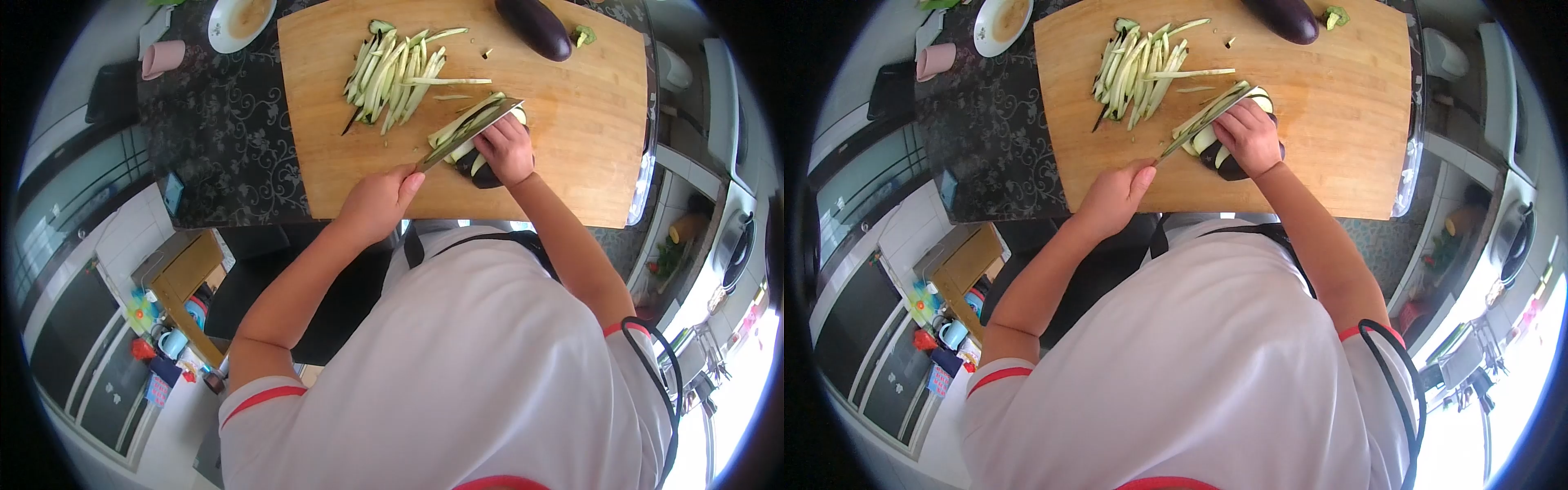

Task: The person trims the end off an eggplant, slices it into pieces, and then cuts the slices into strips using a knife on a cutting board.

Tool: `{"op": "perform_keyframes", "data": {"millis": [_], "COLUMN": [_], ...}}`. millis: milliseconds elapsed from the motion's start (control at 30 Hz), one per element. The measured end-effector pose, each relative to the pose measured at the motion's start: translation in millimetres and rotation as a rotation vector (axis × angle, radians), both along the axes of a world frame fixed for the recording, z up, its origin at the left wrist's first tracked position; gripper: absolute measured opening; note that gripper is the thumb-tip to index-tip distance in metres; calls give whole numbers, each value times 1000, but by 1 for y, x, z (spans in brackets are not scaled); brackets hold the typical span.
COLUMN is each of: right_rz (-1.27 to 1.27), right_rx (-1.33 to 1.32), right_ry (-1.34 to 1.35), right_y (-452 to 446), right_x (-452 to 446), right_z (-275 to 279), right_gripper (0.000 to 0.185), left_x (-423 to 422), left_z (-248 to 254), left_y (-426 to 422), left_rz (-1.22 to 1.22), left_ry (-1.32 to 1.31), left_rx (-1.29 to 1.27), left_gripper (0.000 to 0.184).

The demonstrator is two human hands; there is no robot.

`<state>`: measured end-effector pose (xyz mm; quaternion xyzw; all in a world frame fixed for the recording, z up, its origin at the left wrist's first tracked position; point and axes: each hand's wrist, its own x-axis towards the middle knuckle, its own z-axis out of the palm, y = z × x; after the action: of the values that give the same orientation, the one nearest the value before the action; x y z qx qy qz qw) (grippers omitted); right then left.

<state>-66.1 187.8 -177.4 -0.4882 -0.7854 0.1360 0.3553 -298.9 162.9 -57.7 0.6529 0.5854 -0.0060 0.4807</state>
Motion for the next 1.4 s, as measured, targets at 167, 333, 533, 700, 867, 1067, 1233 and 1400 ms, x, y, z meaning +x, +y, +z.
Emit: {"op": "perform_keyframes", "data": {"millis": [167,333,533,700,867,1067,1233,1400], "right_rz": [2,5,-8,-19,1,18,25,24], "right_rx": [-48,-23,23,12,43,116,32,9], "right_ry": [-13,0,9,12,27,-15,-18,2], "right_y": [-2,0,4,0,3,-2,-4,-3], "right_x": [3,1,-3,-4,-3,-2,-1,0], "right_z": [-1,1,-2,-4,1,8,3,-1], "right_gripper": [18,19,19,17,17,20,20,20], "left_x": [6,25,30,-10,-8,2,-5,-11], "left_z": [6,-40,-63,-64,-18,1,5,4], "left_y": [11,19,13,23,17,-12,-18,-17], "left_rz": [-97,-149,45,237,165,105,-10,-76], "left_ry": [132,193,-21,-27,-52,-65,91,147], "left_rx": [-69,22,193,116,40,74,-46,-59], "left_gripper": [41,40,46,48,49,46,44,44]}}
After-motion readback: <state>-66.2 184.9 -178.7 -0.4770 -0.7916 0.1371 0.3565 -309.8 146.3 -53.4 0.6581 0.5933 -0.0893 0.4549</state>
